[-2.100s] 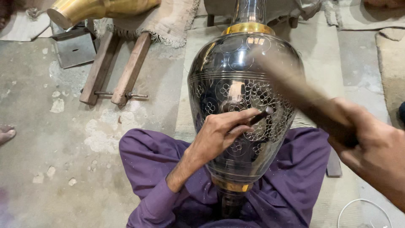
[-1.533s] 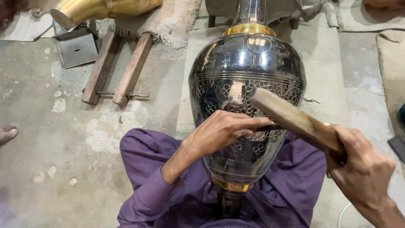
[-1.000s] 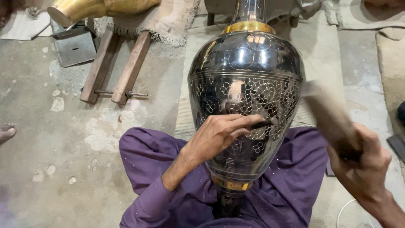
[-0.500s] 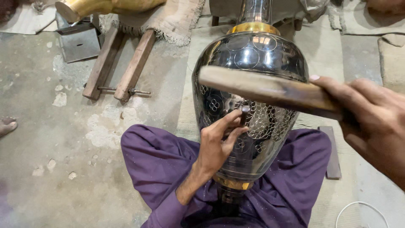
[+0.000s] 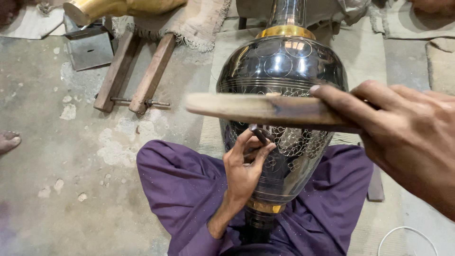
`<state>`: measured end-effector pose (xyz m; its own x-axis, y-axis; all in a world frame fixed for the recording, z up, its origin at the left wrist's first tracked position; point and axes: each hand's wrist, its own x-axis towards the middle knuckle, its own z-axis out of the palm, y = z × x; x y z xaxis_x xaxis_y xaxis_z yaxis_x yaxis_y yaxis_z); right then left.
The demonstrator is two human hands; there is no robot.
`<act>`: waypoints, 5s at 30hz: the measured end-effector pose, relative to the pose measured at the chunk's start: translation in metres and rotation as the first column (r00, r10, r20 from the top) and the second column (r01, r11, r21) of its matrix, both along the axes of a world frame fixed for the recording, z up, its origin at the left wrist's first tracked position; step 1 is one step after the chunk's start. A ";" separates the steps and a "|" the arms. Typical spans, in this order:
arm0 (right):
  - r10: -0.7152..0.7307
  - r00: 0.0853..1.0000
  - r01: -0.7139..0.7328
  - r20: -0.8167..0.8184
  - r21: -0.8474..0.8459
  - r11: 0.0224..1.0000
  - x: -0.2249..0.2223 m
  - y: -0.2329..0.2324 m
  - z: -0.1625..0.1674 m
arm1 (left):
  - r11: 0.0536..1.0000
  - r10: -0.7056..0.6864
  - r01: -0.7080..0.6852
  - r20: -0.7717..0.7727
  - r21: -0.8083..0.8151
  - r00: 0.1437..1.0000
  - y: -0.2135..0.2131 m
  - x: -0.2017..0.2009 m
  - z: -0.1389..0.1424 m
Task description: The person sits on the floor with a large decorated metal vase held between their legs and engraves ornamental patterns into its surface. They hold a small punch against the vase with one hand and strike it with a wooden mallet held in the other hand, repositioning the punch repeatedly across different areas of the pattern.
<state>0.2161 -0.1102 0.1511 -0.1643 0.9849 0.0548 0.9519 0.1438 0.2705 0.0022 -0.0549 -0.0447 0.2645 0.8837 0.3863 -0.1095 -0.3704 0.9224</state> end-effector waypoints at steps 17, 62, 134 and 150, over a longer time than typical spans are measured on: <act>-0.174 0.985 0.174 -0.007 0.028 0.984 0.045 -0.022 -0.038 | 0.947 -0.257 0.289 -0.210 0.139 0.943 0.033 -0.003 0.026; -0.162 0.820 0.315 -0.549 0.195 0.929 0.037 -0.064 -0.064 | 0.895 -0.321 0.406 -0.370 0.182 0.872 0.039 -0.007 0.038; -0.095 0.865 0.272 -0.492 0.302 0.914 0.044 -0.092 -0.089 | 0.799 -0.428 0.580 -0.529 0.158 0.733 0.054 -0.013 0.057; -0.114 0.752 0.231 -0.649 0.097 0.968 0.023 -0.038 -0.024 | 0.970 -0.222 0.235 -0.169 0.061 0.960 0.015 -0.013 0.014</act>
<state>0.2389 -0.1481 0.1267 0.1376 0.9601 0.2436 0.9163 -0.0300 -0.3994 -0.0108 -0.0397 -0.0311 0.5197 0.7603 0.3897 -0.0541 -0.4260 0.9031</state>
